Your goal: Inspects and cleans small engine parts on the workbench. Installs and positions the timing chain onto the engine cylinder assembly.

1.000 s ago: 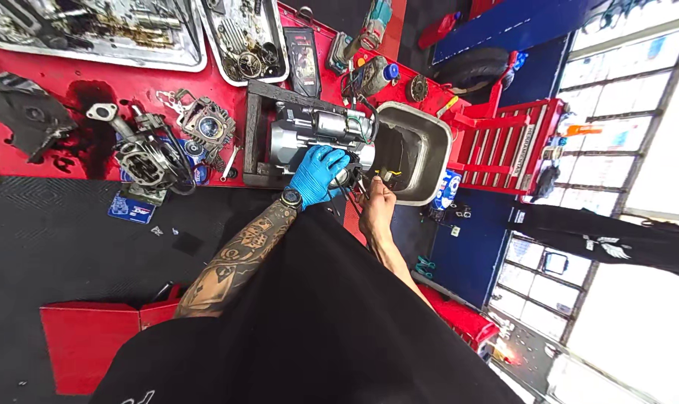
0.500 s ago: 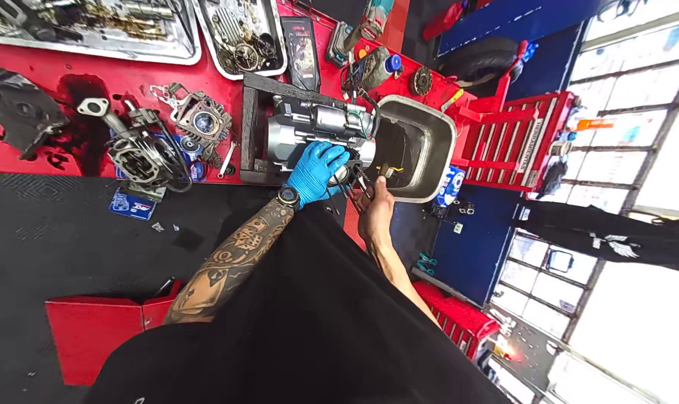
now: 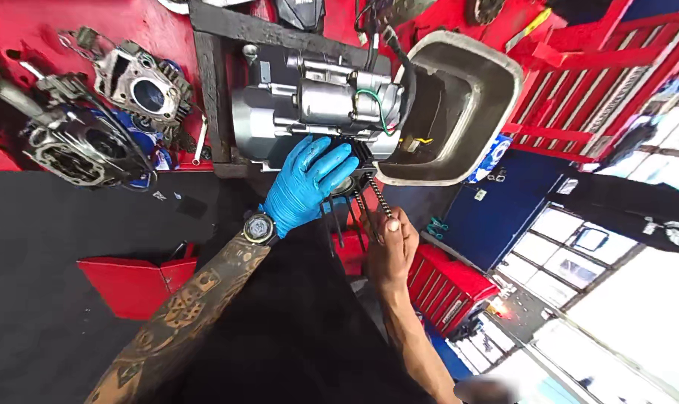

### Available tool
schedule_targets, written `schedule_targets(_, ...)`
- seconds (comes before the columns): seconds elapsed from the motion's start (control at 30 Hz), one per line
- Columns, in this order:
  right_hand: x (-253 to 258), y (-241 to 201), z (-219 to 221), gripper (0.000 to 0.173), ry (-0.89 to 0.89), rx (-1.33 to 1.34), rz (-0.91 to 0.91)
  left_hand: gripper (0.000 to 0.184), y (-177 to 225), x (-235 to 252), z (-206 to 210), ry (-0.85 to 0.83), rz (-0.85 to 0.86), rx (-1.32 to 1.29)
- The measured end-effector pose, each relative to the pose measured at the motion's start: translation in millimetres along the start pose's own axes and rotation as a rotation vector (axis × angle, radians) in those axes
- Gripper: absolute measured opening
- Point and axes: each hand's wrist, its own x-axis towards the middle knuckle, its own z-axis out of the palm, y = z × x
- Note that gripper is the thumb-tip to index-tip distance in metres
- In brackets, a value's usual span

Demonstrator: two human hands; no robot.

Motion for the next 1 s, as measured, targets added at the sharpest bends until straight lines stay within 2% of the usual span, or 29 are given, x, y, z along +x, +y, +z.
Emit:
schedule_targets(0.1,0,-3,-1,0.031,-0.043,0.000,0.000,0.078,2,0,-3,-0.031,-0.054,-0.031)
schedule_targets(0.27,-2,-9,3,0.038,-0.072,-0.047,0.023,0.070,4,-6,4,0.027,-0.077,-0.035)
schedule_targets(0.37,-3,-8,9,0.036,-0.016,-0.110,0.013,0.062,-4,-8,14,0.104,-0.024,-0.061)
schedule_targets(0.57,3,-8,21,0.027,0.137,-0.113,-0.022,0.063,-10,-10,14,0.102,0.016,-0.020)
schedule_targets(0.77,4,-14,26,0.024,0.166,-0.217,0.012,0.061,-12,-9,14,0.098,0.037,-0.018)
schedule_targets(1.0,4,-17,26,0.024,0.160,-0.214,0.039,0.062,-14,-9,15,0.110,0.060,-0.018)
